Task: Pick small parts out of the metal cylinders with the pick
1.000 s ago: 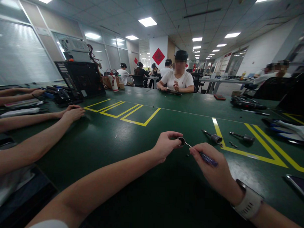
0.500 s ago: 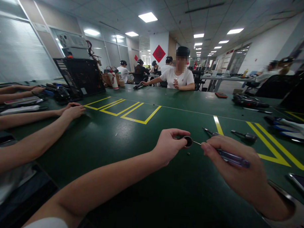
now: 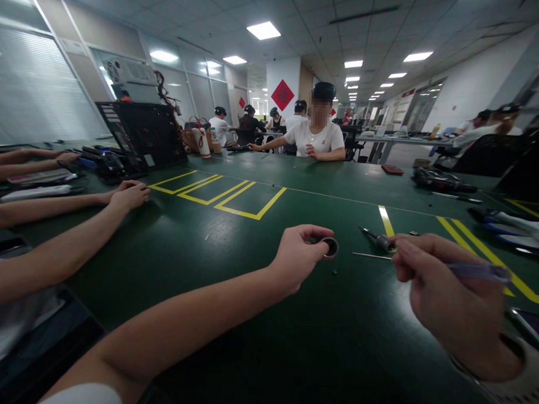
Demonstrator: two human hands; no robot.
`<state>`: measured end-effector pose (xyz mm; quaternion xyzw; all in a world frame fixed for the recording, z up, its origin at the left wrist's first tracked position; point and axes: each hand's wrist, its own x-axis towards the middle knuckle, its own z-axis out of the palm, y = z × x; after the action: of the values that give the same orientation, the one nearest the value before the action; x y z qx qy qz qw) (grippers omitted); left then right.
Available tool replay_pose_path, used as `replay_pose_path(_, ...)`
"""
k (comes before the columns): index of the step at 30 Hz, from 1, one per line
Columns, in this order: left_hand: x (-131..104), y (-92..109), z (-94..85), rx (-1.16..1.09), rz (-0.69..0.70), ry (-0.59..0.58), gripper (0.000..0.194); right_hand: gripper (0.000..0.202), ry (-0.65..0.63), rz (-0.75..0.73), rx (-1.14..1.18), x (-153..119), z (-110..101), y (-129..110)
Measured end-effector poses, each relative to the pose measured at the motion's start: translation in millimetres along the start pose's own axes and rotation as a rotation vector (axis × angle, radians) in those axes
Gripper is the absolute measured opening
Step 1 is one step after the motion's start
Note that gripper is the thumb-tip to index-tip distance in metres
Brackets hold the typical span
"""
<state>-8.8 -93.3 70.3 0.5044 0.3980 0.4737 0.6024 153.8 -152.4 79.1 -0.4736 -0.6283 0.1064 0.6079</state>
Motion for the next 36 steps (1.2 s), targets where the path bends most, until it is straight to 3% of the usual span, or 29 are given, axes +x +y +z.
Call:
replay_pose_path(3,-2.1,5.0,2.5,-0.067,-0.029,0.018,0.018,0.029,-0.128,0.239,-0.003,4.3,7.8,21.0)
replay_pose_path(7,-5.3,10.7,5.5,-0.142,-0.092,0.013,0.019,0.033,-0.314,0.343,-0.096,3.1,20.3,41.8)
replay_pose_path(19,-4.5,9.7,3.8,-0.158,-0.099,-0.006,0.019,0.037,-0.404,0.268,-0.243,0.5,21.0,45.0)
replay_pose_path(25,-3.3,8.4,4.7,-0.159,-0.101,0.011,0.018,0.032,-0.538,0.124,-0.175,-2.4,22.5,45.9)
replay_pose_path(28,-1.6,6.2,3.7,-0.136,-0.106,0.008,0.019,0.031,-0.507,0.203,-0.117,-3.5,23.8,46.8)
replay_pose_path(32,2.3,2.2,0.9,-0.117,-0.105,0.015,0.019,0.029,-0.269,0.473,0.227,1.6,21.9,46.1)
replay_pose_path(36,5.0,-0.8,-1.3,-0.107,-0.105,0.028,0.018,0.027,-0.103,0.449,0.531,8.7,15.1,34.9)
